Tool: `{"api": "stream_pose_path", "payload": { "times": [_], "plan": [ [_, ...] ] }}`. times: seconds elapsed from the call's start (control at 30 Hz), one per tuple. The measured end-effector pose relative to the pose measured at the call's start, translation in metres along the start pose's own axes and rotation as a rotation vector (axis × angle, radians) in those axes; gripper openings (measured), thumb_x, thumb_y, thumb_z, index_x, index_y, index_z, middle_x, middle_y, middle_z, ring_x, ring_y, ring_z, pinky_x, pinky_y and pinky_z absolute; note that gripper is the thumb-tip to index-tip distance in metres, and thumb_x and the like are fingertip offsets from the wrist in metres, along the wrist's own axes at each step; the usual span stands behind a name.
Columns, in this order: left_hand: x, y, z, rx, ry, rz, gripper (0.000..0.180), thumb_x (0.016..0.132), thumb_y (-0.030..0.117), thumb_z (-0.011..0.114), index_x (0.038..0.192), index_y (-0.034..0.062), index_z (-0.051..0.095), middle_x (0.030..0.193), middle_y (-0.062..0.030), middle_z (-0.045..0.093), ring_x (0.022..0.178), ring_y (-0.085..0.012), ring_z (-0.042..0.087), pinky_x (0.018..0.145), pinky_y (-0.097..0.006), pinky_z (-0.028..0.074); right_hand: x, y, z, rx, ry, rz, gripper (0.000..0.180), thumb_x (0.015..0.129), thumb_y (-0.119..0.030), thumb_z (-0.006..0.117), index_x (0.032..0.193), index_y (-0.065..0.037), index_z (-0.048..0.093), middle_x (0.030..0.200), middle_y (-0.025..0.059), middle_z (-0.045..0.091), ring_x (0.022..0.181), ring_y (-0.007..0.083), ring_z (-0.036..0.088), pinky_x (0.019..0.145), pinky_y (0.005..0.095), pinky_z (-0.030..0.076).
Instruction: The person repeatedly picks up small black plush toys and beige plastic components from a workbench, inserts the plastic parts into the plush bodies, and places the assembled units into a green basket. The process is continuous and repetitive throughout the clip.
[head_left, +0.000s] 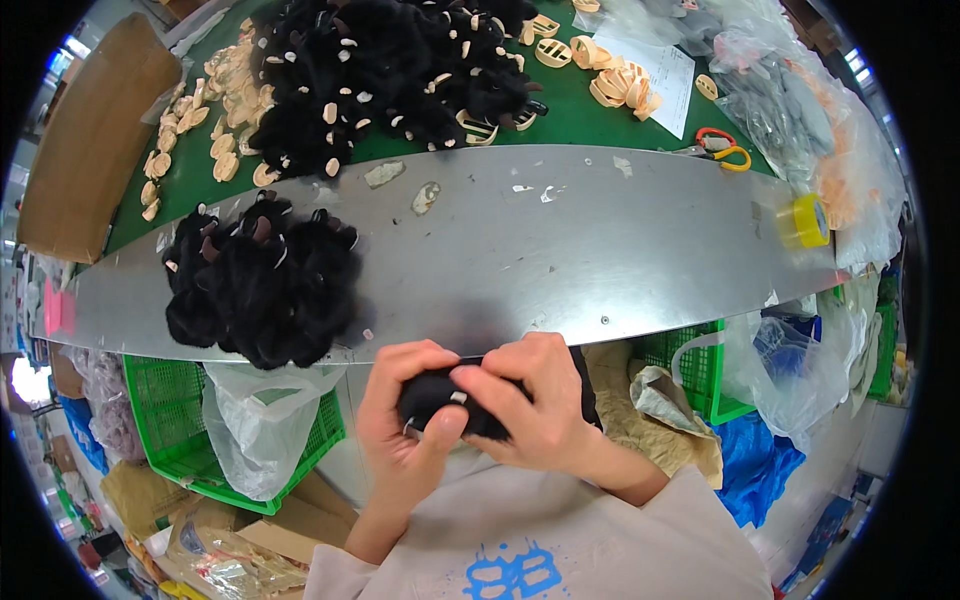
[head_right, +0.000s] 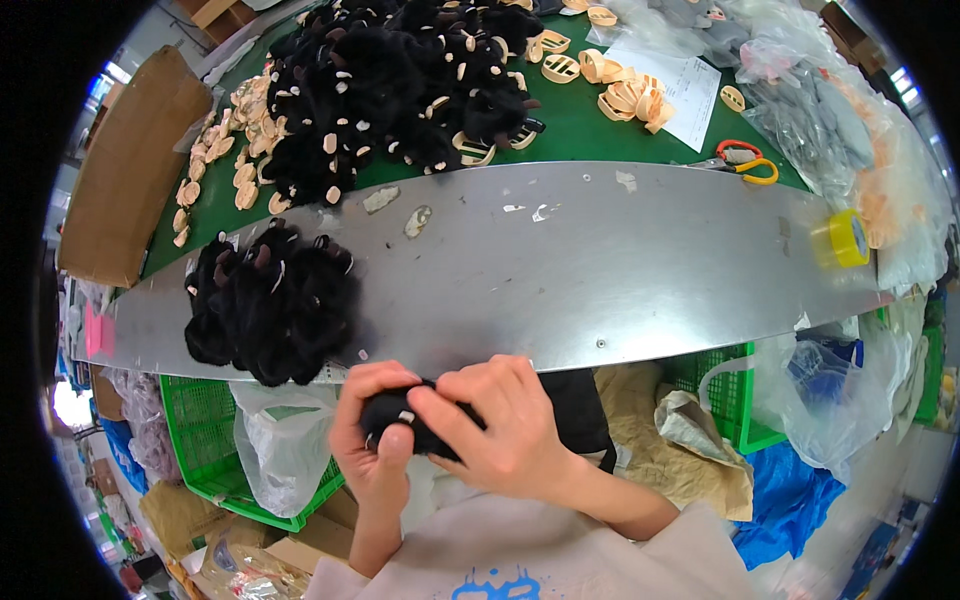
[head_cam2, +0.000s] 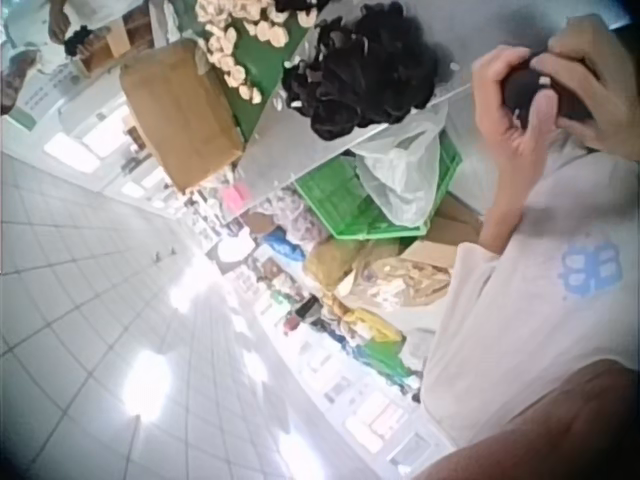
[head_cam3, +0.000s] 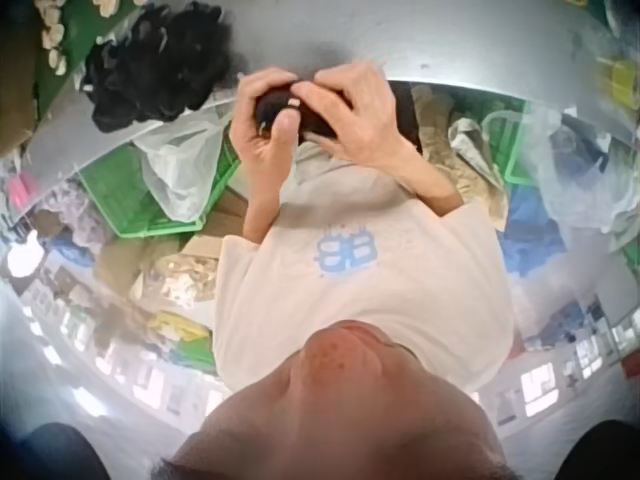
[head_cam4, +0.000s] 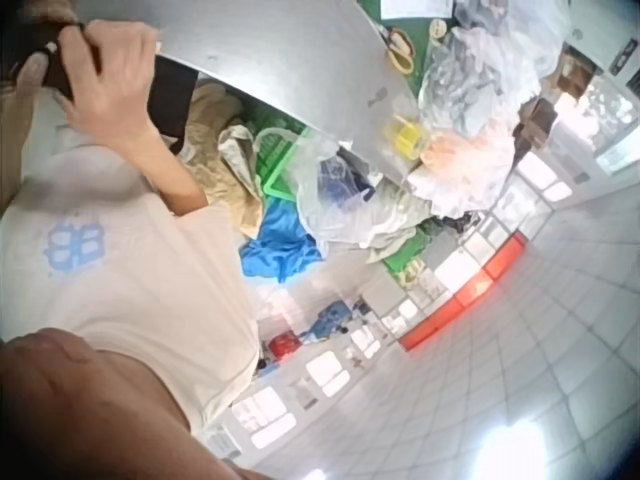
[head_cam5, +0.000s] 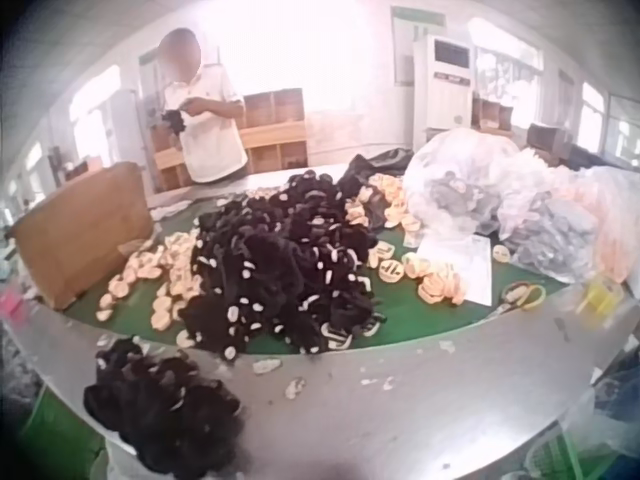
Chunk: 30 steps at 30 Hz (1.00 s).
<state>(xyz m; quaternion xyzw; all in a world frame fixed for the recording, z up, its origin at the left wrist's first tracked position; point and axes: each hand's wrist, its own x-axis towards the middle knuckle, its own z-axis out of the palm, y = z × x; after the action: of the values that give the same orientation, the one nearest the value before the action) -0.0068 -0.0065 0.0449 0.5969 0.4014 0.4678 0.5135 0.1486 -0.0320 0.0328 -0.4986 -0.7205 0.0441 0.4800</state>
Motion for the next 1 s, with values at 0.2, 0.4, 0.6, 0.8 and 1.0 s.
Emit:
{"api": "stream_pose_path", "payload": {
  "times": [0.2,0.4,0.6,0.8,1.0],
  "plan": [
    [-0.003,0.001,0.016,0.139,0.128,0.069,0.027,0.091,0.021,0.064,0.106,-0.0015,0.061,0.102,-0.0124,0.060,0.091,-0.0196,0.057,0.082,-0.031,0.046,-0.003,-0.002,0.004,0.132,-0.007,0.111,0.057,0.056,-0.015,0.085,0.109,-0.004,0.066,0.098,0.0083,0.058,0.082,0.0256,0.057,0.069,0.0381,0.043],
    [-0.003,-0.006,0.013,-0.006,0.094,0.065,0.030,0.086,0.013,0.063,0.112,-0.0024,0.058,0.107,-0.0134,0.059,0.097,-0.0199,0.055,0.086,-0.030,0.045,-0.006,-0.002,0.003,0.195,-0.017,0.185,0.059,0.057,-0.014,0.085,0.112,-0.004,0.065,0.102,0.0106,0.059,0.084,0.0270,0.059,0.071,0.0378,0.046],
    [0.002,-0.005,0.011,-0.210,-0.019,-0.076,0.047,0.079,0.007,0.070,0.122,-0.0048,0.055,0.118,-0.0115,0.055,0.110,-0.0175,0.053,0.095,-0.029,0.042,-0.006,0.020,-0.008,0.418,-0.116,0.388,0.054,0.065,-0.014,0.081,0.115,-0.001,0.064,0.104,0.0147,0.063,0.090,0.0310,0.062,0.077,0.0375,0.051],
    [0.006,-0.026,0.011,-0.234,-0.032,-0.307,0.035,0.081,0.002,0.072,0.114,-0.0026,0.058,0.111,-0.0054,0.059,0.100,-0.0115,0.057,0.090,-0.024,0.045,-0.003,0.040,-0.012,0.362,-0.254,0.307,0.056,0.073,-0.015,0.073,0.125,0.001,0.058,0.109,0.0187,0.062,0.094,0.0353,0.062,0.082,0.0412,0.052],
    [0.026,-0.035,0.012,-0.112,0.098,-0.203,0.031,0.079,0.002,0.071,0.107,-0.0023,0.061,0.106,-0.0051,0.061,0.095,-0.0103,0.057,0.087,-0.024,0.045,0.050,0.142,-0.046,-0.072,-0.167,0.276,0.042,0.080,-0.022,0.071,0.117,-0.005,0.062,0.122,0.0184,0.058,0.118,0.0368,0.053,0.098,0.0454,0.045]
  ]
}}
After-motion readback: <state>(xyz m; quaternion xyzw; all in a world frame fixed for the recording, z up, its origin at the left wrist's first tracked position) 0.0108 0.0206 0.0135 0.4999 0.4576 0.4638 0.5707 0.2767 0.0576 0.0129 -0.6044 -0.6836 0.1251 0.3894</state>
